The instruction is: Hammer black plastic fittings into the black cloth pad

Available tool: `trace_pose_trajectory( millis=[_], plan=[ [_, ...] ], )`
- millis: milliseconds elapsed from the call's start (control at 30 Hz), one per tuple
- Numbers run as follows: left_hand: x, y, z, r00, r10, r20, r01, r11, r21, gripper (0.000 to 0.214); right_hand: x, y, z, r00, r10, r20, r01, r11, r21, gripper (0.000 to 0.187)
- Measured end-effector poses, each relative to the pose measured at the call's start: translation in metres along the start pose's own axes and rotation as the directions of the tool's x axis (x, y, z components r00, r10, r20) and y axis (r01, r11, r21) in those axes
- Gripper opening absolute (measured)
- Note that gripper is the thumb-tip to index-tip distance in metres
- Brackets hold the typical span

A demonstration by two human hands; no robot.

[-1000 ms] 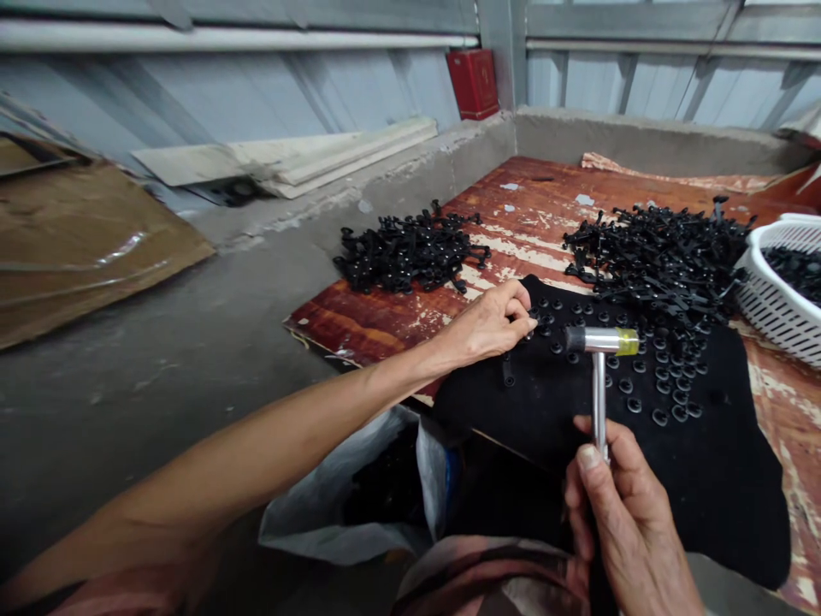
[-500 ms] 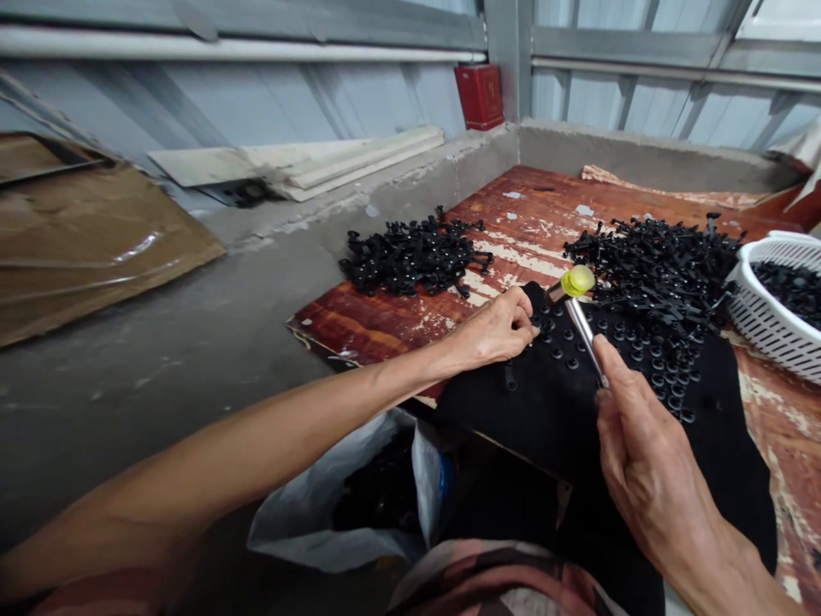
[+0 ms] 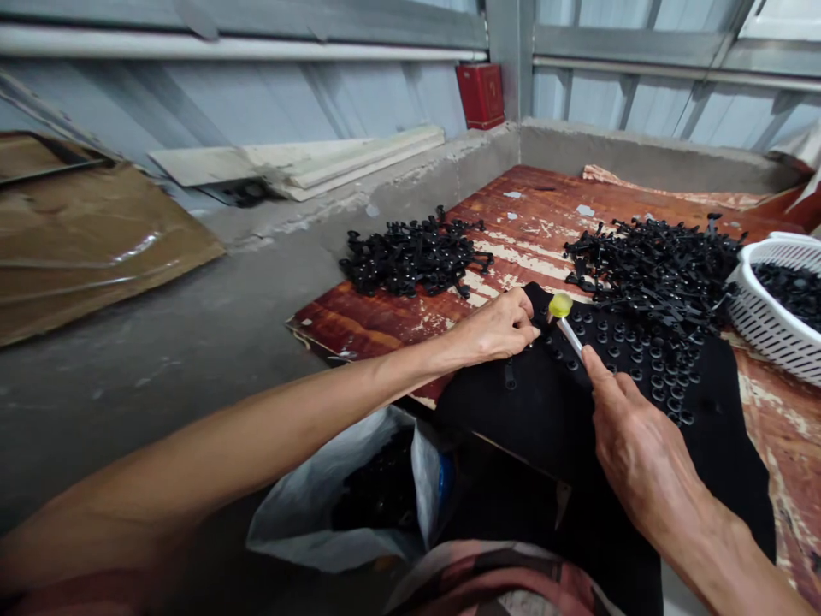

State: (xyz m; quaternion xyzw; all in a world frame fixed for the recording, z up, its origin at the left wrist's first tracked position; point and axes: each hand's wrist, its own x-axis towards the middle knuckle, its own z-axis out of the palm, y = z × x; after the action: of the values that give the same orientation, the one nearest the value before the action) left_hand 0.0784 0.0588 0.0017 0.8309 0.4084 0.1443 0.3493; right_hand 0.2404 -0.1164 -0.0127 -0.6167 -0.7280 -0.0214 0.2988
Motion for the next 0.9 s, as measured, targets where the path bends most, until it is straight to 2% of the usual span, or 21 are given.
trace_pose_trajectory(
  millis=[33,167,233,333,500,633,800,900],
  plan=[
    [0.0,0.0,0.0,1.0,-0.008,0.004,0.008,1.0,-0.006,0.023,0.0,0.0,0.0,1.0,0.002,-0.005,-0.002,1.0,0.004,0.056],
    [-0.001,-0.001,0.0,1.0,0.007,0.006,-0.007,0.999,-0.048,0.022,-0.002,-0.005,0.0,0.989,0.036,-0.141,-0.036,0.999,0.007,0.063],
    [-0.001,-0.002,0.001,1.0,0.008,0.006,-0.008,0.998,-0.055,0.022,-0.003,-0.004,0.001,0.993,0.026,-0.114,-0.026,1.0,-0.003,0.062],
    [-0.002,-0.004,0.004,1.0,0.002,-0.001,-0.002,0.997,-0.072,0.023,-0.005,0.0,0.003,1.0,0.011,-0.01,-0.011,1.0,-0.004,0.057],
    [-0.001,-0.007,0.007,1.0,-0.001,-0.029,-0.002,0.996,-0.091,0.02,-0.01,-0.006,0.001,0.994,0.048,-0.095,-0.046,0.999,0.026,0.064],
    [-0.001,-0.008,0.009,0.999,0.013,-0.041,-0.017,0.996,-0.093,0.022,-0.011,-0.008,0.002,0.999,0.033,0.007,-0.033,0.999,0.005,0.059],
    [-0.003,-0.01,0.01,0.999,0.009,-0.041,-0.012,0.996,-0.089,0.019,-0.01,-0.007,0.001,0.997,0.05,-0.059,-0.052,0.998,-0.025,0.063],
    [-0.002,-0.012,0.011,0.999,0.013,-0.048,-0.017,0.996,-0.09,0.02,-0.009,-0.008,0.0,1.0,0.005,0.016,-0.004,0.998,-0.06,0.059]
  ],
)
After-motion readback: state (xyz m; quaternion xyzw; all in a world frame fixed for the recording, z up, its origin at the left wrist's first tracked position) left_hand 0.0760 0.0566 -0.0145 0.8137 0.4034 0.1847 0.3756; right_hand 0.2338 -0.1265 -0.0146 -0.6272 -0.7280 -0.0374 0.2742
